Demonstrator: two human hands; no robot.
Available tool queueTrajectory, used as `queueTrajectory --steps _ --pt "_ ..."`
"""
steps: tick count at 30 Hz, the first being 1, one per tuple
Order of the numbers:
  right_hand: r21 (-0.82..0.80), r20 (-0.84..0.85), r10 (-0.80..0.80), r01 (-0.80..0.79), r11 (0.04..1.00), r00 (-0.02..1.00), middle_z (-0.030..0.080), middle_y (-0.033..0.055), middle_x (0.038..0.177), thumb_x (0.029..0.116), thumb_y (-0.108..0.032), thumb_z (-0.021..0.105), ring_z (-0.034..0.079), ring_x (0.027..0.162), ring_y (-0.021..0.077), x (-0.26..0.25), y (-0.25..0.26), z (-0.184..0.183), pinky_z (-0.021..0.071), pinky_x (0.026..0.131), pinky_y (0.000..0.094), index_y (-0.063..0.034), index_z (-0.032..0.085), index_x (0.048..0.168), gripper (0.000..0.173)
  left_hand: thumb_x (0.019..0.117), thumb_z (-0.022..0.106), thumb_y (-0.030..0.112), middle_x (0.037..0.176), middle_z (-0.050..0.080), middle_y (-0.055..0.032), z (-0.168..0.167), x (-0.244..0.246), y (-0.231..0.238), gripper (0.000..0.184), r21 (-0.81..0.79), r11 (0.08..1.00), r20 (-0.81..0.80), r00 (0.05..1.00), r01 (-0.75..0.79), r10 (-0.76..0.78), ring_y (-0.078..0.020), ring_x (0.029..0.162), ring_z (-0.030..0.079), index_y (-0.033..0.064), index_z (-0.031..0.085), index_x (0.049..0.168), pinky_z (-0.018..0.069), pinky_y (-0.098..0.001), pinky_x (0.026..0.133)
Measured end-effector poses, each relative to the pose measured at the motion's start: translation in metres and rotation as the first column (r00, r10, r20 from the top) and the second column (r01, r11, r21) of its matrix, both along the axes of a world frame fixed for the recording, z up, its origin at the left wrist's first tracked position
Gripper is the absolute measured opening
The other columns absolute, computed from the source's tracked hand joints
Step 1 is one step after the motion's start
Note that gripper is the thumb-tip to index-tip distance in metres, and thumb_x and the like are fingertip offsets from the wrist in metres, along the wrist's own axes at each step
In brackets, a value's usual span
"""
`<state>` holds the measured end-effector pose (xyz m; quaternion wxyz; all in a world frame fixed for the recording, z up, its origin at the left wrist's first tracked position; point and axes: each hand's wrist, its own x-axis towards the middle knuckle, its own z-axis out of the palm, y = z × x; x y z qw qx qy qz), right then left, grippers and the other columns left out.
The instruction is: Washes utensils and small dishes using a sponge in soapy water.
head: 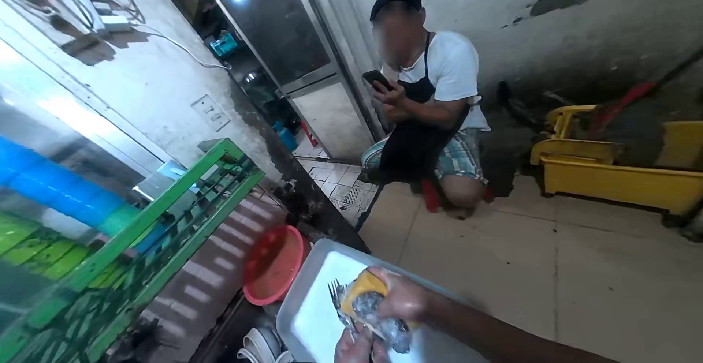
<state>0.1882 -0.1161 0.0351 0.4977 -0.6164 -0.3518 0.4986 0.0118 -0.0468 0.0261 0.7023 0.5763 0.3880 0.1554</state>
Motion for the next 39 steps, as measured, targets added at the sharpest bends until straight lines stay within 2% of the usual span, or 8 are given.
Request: queueTrajectory --steps 11,16,21,24,26,30,35,39 --pt "-0.1 0.407 0.095 -0.059 0.993 0.909 0.062 0.0245 0.134 0.0874 -0.015 0.076 0.06 0.125 0.0408 -0.013 0.048 0.017 0.0464 0.104 0.0618 -0.0123 0.05 0.149 0.067 0.1022 0.047 -0.002 0.065 0.054 -0.0015 0.007 -0.002 -0.007 0.014 0.004 0.938 0.011 0.938 -0.345 0.345 -0.0053 0.047 0.051 -0.0042 0.049 0.116 0.0446 -0.0198 0.044" --pt "-0.182 0.44 0.262 -0.2 0.963 0.859 0.061 0.026 0.133 0.0882 -0.02 0.076 0.059 0.124 0.0436 -0.032 0.047 0.017 0.0461 0.102 0.0651 -0.0106 0.048 0.149 0.068 0.0979 0.048 -0.005 0.06 0.052 -0.0004 0.006 -0.01 -0.001 0.008 0.073 0.932 0.022 0.935 -0.356 0.355 -0.006 0.047 0.051 -0.0002 0.048 0.104 0.0449 -0.021 0.045" --pt "-0.178 0.522 0.035 0.069 0.982 0.853 0.063 0.0231 0.134 0.091 -0.026 0.071 0.06 0.125 0.042 -0.022 0.054 0.023 0.0465 0.103 0.0628 -0.0158 0.046 0.153 0.067 0.0997 0.053 -0.003 0.067 0.055 -0.0022 0.006 -0.013 -0.003 0.013 0.026 0.936 -0.016 0.936 -0.352 0.353 -0.0053 0.048 0.05 -0.0014 0.048 0.112 0.0434 -0.0197 0.044" --pt "-0.087 0.369 -0.181 0.228 0.97 0.912 0.056 0.0232 0.144 0.0899 -0.027 0.076 0.056 0.132 0.0385 -0.013 0.058 0.025 0.0437 0.11 0.0575 -0.0098 0.039 0.156 0.078 0.1007 0.051 -0.004 0.068 0.058 -0.003 0.009 -0.017 -0.001 0.016 -0.025 0.938 0.03 0.937 -0.347 0.348 -0.0044 0.046 0.049 -0.0026 0.048 0.116 0.0424 -0.0186 0.042" --pt "-0.072 0.307 -0.148 0.178 0.981 0.94 0.051 0.024 0.148 0.0883 -0.038 0.08 0.053 0.135 0.0384 -0.008 0.055 0.025 0.0422 0.112 0.0568 -0.0091 0.033 0.158 0.089 0.103 0.048 -0.002 0.071 0.063 -0.0045 0.01 -0.022 -0.001 0.014 -0.061 0.95 0.072 0.948 -0.305 0.309 -0.0038 0.045 0.051 -0.0028 0.049 0.117 0.0426 -0.0176 0.042" --pt "-0.133 0.495 0.075 -0.01 0.991 0.866 0.057 0.025 0.141 0.0936 -0.041 0.073 0.056 0.131 0.0403 -0.014 0.047 0.045 0.0423 0.11 0.0604 -0.0105 0.044 0.154 0.074 0.107 0.042 0.003 0.075 0.068 -0.0063 0.017 -0.026 -0.005 0.012 -0.112 0.975 0.151 0.966 -0.194 0.209 -0.0032 0.047 0.052 -0.0009 0.05 0.115 0.0413 -0.0166 0.043" --pt "-0.002 0.382 -0.275 0.299 0.954 0.882 0.054 0.0257 0.143 0.095 -0.032 0.074 0.056 0.13 0.0389 0.011 0.051 0.06 0.043 0.11 0.056 -0.0049 0.044 0.152 0.07 0.109 0.043 0.008 0.069 0.06 -0.0018 0.016 -0.031 0.005 0.011 -0.074 0.972 0.11 0.967 -0.223 0.23 -0.0039 0.048 0.052 0.0001 0.049 0.115 0.0451 -0.0173 0.046" --pt "-0.104 0.361 -0.138 0.186 0.977 0.922 0.054 0.0295 0.142 0.0963 -0.034 0.072 0.055 0.131 0.0412 -0.033 0.053 0.048 0.043 0.111 0.0554 0.0019 0.036 0.154 0.077 0.1092 0.04 0.006 0.064 0.053 0.0014 0.018 -0.018 0.006 0.008 -0.085 0.947 0.158 0.934 -0.309 0.319 -0.0019 0.043 0.045 0.0023 0.047 0.11 0.0396 -0.0154 0.042"
